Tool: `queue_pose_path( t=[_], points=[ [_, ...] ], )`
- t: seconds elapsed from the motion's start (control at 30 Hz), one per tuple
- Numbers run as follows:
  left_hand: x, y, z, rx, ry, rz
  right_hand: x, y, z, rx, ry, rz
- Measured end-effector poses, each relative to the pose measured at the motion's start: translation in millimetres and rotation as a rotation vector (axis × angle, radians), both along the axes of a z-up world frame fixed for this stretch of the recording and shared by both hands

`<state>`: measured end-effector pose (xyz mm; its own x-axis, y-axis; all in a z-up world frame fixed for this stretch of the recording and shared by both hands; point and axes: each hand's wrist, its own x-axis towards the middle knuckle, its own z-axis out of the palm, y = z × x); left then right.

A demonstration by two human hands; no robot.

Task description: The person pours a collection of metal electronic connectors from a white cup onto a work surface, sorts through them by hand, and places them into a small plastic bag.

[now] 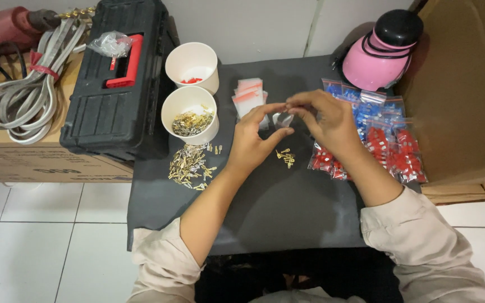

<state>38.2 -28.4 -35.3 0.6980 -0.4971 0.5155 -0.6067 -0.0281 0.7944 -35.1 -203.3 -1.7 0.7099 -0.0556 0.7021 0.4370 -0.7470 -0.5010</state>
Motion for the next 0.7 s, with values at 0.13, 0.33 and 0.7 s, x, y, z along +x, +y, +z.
queue_pose_path(
  t=[0.13, 0.33, 0.7],
  points=[
    [2, 2, -2, -0.033, 0.076, -0.042, 0, -3, 2, -0.001, -0.02, 0.059],
    [7, 1, -8, -0.043, 0.133, -0.099, 5, -4, -7, 0.043, 0.005, 0.078],
    [5, 7, 2, -0.005, 0.149, -0.104, -4, -6, 10, 0.072, 0.071, 0.058]
  ],
)
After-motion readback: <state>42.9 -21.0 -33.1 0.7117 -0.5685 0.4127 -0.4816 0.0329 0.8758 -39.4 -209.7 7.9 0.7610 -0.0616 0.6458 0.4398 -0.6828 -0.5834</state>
